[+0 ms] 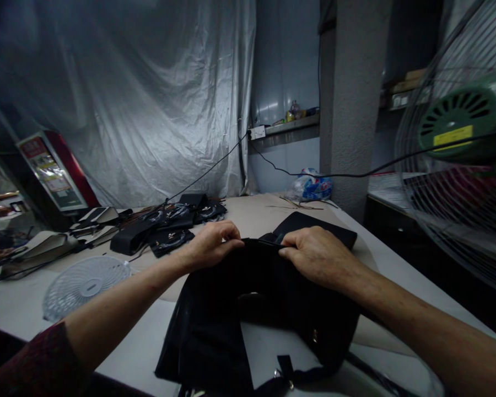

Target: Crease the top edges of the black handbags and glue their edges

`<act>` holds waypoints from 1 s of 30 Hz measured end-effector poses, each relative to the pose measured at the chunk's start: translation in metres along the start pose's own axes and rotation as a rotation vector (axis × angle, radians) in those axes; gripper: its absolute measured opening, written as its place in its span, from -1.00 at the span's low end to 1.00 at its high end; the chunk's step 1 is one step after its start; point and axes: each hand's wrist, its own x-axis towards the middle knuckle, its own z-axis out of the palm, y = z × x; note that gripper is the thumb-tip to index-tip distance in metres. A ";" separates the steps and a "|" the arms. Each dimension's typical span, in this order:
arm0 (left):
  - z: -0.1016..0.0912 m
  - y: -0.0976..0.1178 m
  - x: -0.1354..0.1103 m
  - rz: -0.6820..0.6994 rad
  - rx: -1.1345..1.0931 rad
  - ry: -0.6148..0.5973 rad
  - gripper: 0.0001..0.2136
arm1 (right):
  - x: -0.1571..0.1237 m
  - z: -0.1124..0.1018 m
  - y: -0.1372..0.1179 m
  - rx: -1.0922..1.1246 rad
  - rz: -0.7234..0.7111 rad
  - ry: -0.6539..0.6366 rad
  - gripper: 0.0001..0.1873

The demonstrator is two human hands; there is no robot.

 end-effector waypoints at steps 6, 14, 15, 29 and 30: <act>0.001 0.001 -0.001 -0.071 0.078 -0.005 -0.88 | -0.001 0.000 -0.006 -0.011 0.008 -0.013 -0.75; 0.001 0.006 0.000 -0.058 0.175 -0.012 -0.89 | 0.012 -0.003 -0.009 -0.074 0.080 -0.097 -0.80; 0.001 0.007 0.001 -0.060 0.176 -0.013 -0.89 | 0.016 -0.003 -0.009 -0.075 0.067 -0.101 -0.80; 0.002 0.004 -0.001 -0.052 0.158 -0.009 -0.83 | 0.033 0.008 -0.021 -0.061 -0.071 -0.088 -0.73; 0.002 0.005 -0.001 -0.054 0.159 -0.010 -0.82 | 0.032 0.009 -0.020 -0.062 -0.069 -0.081 -0.72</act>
